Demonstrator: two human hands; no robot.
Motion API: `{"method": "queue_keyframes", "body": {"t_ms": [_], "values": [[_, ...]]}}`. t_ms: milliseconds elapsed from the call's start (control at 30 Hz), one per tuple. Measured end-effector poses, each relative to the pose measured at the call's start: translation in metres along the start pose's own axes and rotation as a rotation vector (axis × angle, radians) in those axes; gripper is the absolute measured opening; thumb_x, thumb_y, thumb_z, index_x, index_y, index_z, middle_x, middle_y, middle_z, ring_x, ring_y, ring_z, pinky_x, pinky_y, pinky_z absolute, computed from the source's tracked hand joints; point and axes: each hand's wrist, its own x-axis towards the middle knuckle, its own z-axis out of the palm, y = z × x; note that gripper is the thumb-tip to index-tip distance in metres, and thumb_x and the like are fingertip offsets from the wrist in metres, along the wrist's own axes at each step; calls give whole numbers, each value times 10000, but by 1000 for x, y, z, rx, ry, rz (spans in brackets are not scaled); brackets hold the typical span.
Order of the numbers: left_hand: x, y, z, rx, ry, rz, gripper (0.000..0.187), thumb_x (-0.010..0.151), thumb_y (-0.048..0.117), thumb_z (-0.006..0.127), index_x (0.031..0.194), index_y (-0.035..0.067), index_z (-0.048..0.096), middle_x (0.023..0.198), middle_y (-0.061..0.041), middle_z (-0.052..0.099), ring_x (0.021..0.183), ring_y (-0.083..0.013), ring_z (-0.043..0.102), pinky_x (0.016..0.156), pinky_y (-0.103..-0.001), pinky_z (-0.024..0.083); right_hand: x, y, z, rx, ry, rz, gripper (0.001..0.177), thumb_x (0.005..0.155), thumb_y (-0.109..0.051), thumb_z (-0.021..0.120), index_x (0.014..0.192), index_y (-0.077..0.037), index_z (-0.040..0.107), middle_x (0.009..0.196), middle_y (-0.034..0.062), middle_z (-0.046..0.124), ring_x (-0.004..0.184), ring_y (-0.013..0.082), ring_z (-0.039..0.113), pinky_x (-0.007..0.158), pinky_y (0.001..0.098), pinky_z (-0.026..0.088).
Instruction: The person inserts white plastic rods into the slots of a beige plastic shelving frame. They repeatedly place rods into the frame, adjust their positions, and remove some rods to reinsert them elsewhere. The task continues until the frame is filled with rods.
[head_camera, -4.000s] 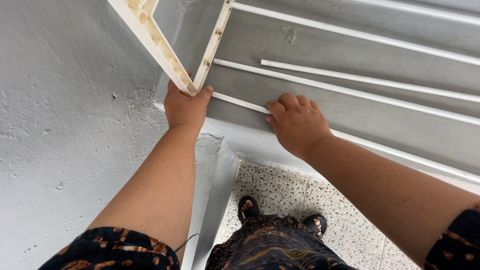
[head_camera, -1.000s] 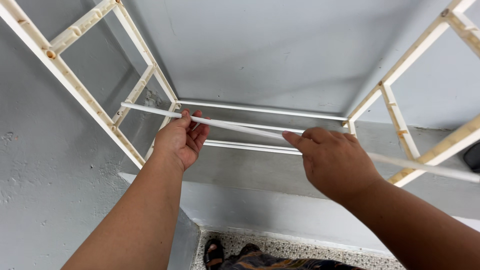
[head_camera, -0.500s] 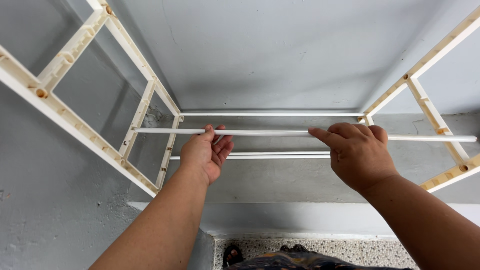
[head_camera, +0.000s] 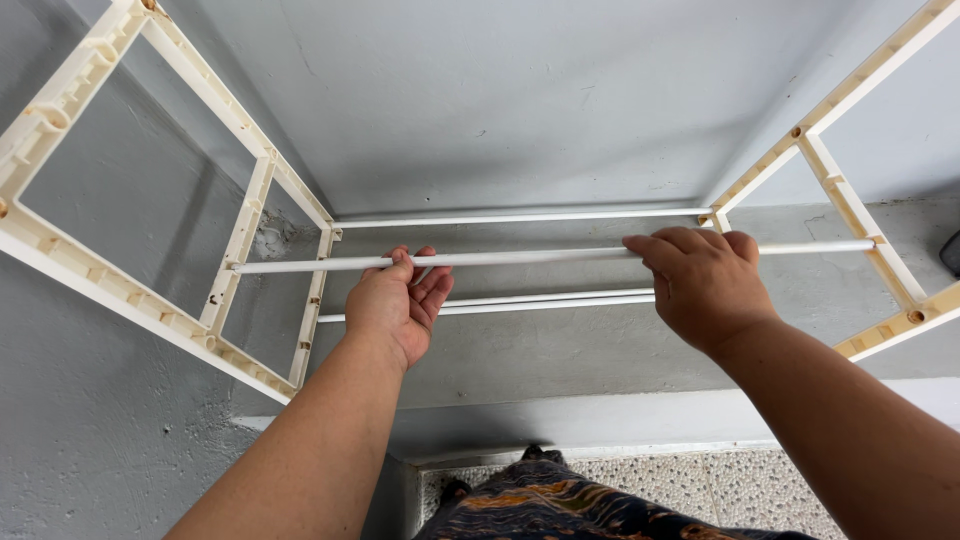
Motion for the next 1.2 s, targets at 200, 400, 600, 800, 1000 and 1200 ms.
{"method": "queue_keyframes", "body": {"t_ms": [200,400,600,800,1000,1200], "values": [[0,-2,-1,15,-10,16,104,1020,190,558,1054,94,536,1034,-83,734,809,-200,727,799,-343,664,0,2,-4,20,-28,20,336,1007,-167,531,1264,-301,702,1165,-68,710,1139,155,620,1057,405,362],[0,-2,-3,25,-40,20,86,1021,190,540,1051,110,538,1041,-80,735,822,-205,735,789,-350,662,-3,5,-8,22,-12,15,311,997,-169,566,1231,-310,715,1129,-71,716,1128,151,631,1071,417,357],[-3,0,-2,38,-36,16,106,1024,201,544,1072,108,554,1053,-78,741,819,-185,739,803,-334,664,-1,11,-6,28,43,-23,321,985,-138,571,1223,-295,719,1141,-57,713,1157,174,625,1083,420,360],[8,-11,-5,70,-38,-45,154,1034,205,528,1088,71,582,1057,-90,747,843,-192,756,806,-335,621,0,16,1,16,-10,4,324,984,-124,571,1204,-307,724,1153,-64,718,1169,172,619,1086,423,352],[10,-17,-9,48,-60,-3,139,1022,214,546,1105,105,526,1086,-67,738,890,-200,738,823,-347,646,-4,22,7,73,41,-9,315,981,-128,579,1203,-296,726,1166,-46,718,1178,187,619,1081,427,359],[5,2,1,154,-58,66,176,980,264,616,1098,142,567,1070,-33,723,927,-183,740,820,-338,628,2,22,6,140,79,-13,292,1003,-151,568,1223,-265,723,1130,-31,712,1146,201,623,1069,443,356]]}}
